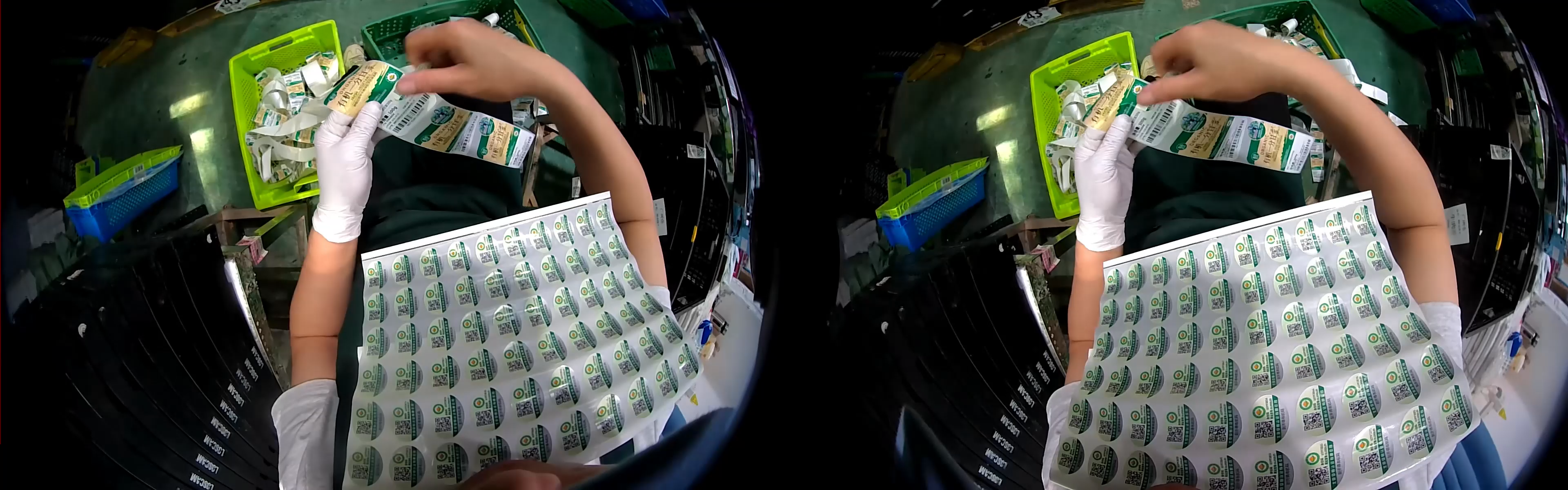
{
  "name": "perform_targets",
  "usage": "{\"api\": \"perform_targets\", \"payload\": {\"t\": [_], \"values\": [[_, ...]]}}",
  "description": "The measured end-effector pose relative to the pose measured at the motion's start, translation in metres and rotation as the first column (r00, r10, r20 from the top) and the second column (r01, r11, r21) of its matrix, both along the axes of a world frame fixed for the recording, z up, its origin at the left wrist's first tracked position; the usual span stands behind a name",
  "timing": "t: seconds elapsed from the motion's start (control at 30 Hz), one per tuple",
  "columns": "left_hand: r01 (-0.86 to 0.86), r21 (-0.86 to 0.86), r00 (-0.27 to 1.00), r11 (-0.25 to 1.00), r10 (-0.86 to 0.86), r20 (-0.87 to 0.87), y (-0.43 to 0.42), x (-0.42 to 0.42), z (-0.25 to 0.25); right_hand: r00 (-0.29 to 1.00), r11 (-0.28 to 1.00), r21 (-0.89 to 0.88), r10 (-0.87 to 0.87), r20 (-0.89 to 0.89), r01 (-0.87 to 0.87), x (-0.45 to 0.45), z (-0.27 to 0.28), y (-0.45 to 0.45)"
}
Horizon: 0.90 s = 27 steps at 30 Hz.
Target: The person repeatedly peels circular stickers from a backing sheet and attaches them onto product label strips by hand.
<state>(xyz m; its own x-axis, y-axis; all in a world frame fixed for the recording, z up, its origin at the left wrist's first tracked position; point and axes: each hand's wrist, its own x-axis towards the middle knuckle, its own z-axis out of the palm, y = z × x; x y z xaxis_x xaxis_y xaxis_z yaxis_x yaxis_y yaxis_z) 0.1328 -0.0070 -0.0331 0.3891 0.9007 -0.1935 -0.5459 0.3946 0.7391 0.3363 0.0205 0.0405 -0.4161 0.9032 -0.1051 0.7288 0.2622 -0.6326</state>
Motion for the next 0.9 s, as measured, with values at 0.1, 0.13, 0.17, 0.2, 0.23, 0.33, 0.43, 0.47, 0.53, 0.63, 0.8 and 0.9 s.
{"api": "perform_targets", "payload": {"t": [0.1,0.13,0.17,0.2,0.23,0.33,0.43,0.47,0.53,0.63,0.8,0.9], "values": [[0.006,0.019,0.975,1.0,-0.01,0.22,0.003,0.003,0.009,0.973,0.995,-0.092,0.021,-0.231,-0.043,-0.019,0.003,0.006],[0.073,-0.061,0.962,0.995,-0.054,0.267,-0.002,0.005,0.001,0.973,0.992,-0.127,-0.023,-0.23,-0.006,-0.024,0.005,0.01],[0.144,-0.134,0.943,0.981,-0.095,0.318,-0.009,0.01,-0.007,0.971,0.987,-0.159,-0.068,-0.228,0.032,-0.027,0.008,0.013],[0.238,-0.128,0.966,0.963,-0.221,0.13,-0.016,0.017,-0.006,0.971,0.983,-0.169,-0.114,-0.21,0.079,-0.026,0.013,0.015],[0.272,-0.116,0.96,0.955,-0.261,0.098,-0.022,0.026,-0.009,0.969,0.976,-0.177,-0.157,-0.19,0.124,-0.025,0.02,0.017],[0.219,-0.166,0.965,0.961,-0.188,0.183,-0.017,0.031,-0.014,0.949,0.951,0.033,-0.303,-0.089,0.307,-0.009,0.025,0.014],[0.144,-0.162,0.984,0.976,-0.124,0.127,0.004,0.015,-0.018,0.986,0.985,0.05,-0.166,-0.002,0.166,0.013,0.026,0.004],[0.133,-0.172,0.986,0.976,-0.113,0.119,0.008,0.012,-0.016,0.995,0.99,0.116,-0.087,0.039,0.082,0.014,0.018,-0.003],[0.123,-0.201,0.989,0.972,-0.104,0.104,0.01,0.009,-0.016,0.985,0.978,0.199,0.019,0.173,-0.054,0.013,0.009,-0.015],[0.089,-0.194,0.994,0.977,-0.076,0.072,0.009,0.012,-0.009,0.95,0.974,0.202,0.038,0.31,-0.105,0.002,0.009,-0.023],[0.099,-0.183,0.995,0.978,-0.092,0.046,0.006,0.012,-0.011,0.909,0.96,0.224,0.061,0.412,-0.166,-0.007,0.004,-0.02],[0.114,-0.163,0.992,0.98,-0.102,0.081,0.006,0.012,-0.012,0.88,0.979,0.156,0.041,0.474,-0.13,-0.008,0.002,-0.012]]}}
